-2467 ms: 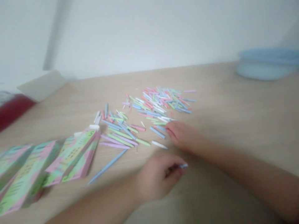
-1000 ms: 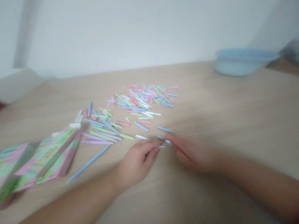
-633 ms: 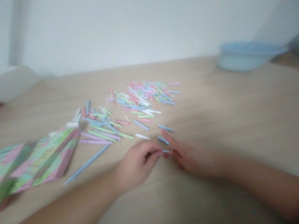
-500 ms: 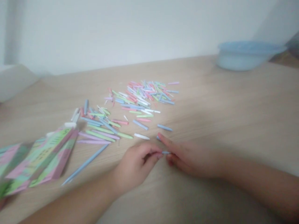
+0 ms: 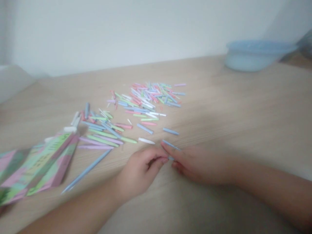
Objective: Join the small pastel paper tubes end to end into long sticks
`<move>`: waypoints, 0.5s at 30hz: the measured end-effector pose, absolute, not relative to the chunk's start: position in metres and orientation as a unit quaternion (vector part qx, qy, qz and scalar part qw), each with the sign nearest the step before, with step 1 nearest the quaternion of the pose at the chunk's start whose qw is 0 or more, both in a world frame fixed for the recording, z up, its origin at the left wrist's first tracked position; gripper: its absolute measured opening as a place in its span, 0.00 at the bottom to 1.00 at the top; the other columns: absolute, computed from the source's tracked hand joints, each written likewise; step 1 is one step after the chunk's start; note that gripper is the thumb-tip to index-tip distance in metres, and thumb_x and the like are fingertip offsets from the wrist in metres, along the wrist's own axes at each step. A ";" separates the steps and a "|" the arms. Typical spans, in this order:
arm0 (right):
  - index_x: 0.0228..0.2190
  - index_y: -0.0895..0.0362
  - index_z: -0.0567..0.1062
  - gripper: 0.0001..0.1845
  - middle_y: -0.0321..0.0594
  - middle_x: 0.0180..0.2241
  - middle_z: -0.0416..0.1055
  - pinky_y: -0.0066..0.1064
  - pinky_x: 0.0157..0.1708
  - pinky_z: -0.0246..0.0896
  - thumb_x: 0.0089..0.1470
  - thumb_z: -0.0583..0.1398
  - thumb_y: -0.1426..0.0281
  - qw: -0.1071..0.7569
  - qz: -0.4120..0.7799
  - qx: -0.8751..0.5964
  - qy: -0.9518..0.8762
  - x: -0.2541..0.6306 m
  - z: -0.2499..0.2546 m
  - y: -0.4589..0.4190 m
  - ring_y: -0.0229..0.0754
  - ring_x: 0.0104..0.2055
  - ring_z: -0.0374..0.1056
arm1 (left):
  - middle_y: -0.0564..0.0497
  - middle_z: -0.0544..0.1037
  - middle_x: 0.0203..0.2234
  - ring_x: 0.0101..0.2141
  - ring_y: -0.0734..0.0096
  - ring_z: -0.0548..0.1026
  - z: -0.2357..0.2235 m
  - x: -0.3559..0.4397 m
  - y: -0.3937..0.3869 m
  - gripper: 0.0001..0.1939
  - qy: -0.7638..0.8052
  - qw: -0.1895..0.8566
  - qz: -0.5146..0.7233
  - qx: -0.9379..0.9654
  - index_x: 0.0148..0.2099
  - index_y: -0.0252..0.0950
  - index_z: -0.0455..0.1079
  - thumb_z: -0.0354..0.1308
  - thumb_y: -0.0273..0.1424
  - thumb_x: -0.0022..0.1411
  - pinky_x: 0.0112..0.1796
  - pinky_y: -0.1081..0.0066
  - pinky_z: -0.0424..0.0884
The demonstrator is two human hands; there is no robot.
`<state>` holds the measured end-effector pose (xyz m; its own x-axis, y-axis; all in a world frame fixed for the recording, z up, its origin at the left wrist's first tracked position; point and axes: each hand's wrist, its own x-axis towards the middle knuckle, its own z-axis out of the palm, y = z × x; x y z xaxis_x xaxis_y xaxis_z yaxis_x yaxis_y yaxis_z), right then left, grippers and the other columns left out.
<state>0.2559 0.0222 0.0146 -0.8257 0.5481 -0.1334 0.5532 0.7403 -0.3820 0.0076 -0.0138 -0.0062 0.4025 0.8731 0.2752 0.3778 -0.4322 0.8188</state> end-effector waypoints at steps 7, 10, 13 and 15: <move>0.76 0.63 0.41 0.40 0.55 0.41 0.83 0.34 0.26 0.62 0.71 0.50 0.65 0.032 -0.202 0.293 0.934 0.253 0.022 0.022 0.50 0.30 0.78 | 0.55 0.85 0.42 0.43 0.71 0.82 -0.006 0.007 -0.016 0.08 0.400 0.331 0.360 0.775 0.49 0.43 0.77 0.59 0.26 0.73 0.46 0.72 0.75; 0.76 0.63 0.42 0.40 0.55 0.40 0.84 0.35 0.25 0.62 0.72 0.50 0.65 0.031 -0.192 0.288 0.938 0.253 0.023 0.022 0.51 0.29 0.78 | 0.55 0.85 0.41 0.42 0.73 0.82 -0.005 0.007 -0.017 0.09 0.391 0.325 0.360 0.782 0.49 0.43 0.77 0.59 0.25 0.73 0.45 0.74 0.75; 0.76 0.65 0.42 0.40 0.55 0.40 0.84 0.35 0.26 0.63 0.72 0.50 0.65 0.039 -0.185 0.283 0.940 0.252 0.027 0.022 0.51 0.31 0.79 | 0.55 0.85 0.41 0.42 0.72 0.82 -0.004 0.007 -0.017 0.08 0.387 0.316 0.357 0.789 0.48 0.42 0.77 0.59 0.25 0.73 0.45 0.74 0.75; 0.76 0.66 0.44 0.39 0.57 0.41 0.83 0.35 0.27 0.64 0.71 0.50 0.66 0.043 -0.185 0.282 0.940 0.251 0.030 0.022 0.52 0.32 0.80 | 0.55 0.85 0.42 0.42 0.72 0.82 -0.004 0.007 -0.017 0.08 0.386 0.310 0.354 0.793 0.49 0.42 0.77 0.59 0.25 0.73 0.45 0.74 0.75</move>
